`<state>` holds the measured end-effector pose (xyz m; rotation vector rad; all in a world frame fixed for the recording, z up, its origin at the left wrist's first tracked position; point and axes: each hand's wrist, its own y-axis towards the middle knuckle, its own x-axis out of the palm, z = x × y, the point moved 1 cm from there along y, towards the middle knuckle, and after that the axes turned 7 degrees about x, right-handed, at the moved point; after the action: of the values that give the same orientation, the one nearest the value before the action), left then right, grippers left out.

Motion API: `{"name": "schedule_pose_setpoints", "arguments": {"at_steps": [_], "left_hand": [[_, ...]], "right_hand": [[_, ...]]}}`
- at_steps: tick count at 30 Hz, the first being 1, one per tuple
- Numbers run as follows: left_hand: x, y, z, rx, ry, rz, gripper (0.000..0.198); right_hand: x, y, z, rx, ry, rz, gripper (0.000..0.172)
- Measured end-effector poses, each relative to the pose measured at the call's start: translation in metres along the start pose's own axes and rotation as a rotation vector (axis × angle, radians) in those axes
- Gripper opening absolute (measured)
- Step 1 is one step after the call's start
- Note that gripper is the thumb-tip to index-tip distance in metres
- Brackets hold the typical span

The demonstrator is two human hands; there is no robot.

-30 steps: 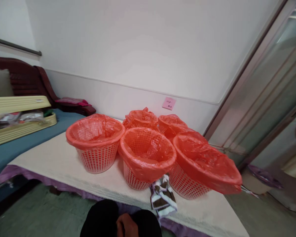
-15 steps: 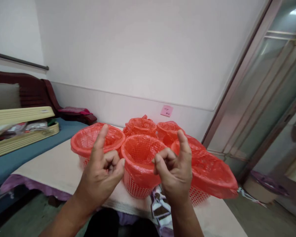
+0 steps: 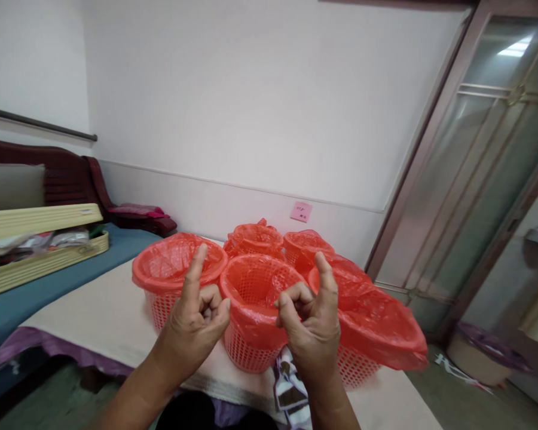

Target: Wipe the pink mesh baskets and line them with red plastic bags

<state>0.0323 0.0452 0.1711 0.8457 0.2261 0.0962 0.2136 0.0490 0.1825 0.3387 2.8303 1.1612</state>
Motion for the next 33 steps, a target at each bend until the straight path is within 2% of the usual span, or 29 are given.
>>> {"name": "schedule_pose_setpoints", "arguments": {"at_steps": [6,15,26,33], "left_hand": [[-0.002,-0.003,0.005,-0.006,0.001,0.010,0.084],[-0.004,-0.004,0.007,0.062,0.036,0.029,0.086],[-0.008,-0.005,0.003,0.043,0.065,0.039,0.086],[-0.009,-0.008,-0.010,0.039,0.108,0.040,0.084]], "right_hand": [[0.002,-0.004,-0.004,-0.018,0.002,0.004,0.079],[0.004,-0.005,-0.013,0.028,0.004,-0.006,0.078],[0.008,-0.004,-0.002,0.008,-0.009,-0.015,0.078],[0.016,-0.010,0.012,0.035,-0.055,-0.025,0.077]]}}
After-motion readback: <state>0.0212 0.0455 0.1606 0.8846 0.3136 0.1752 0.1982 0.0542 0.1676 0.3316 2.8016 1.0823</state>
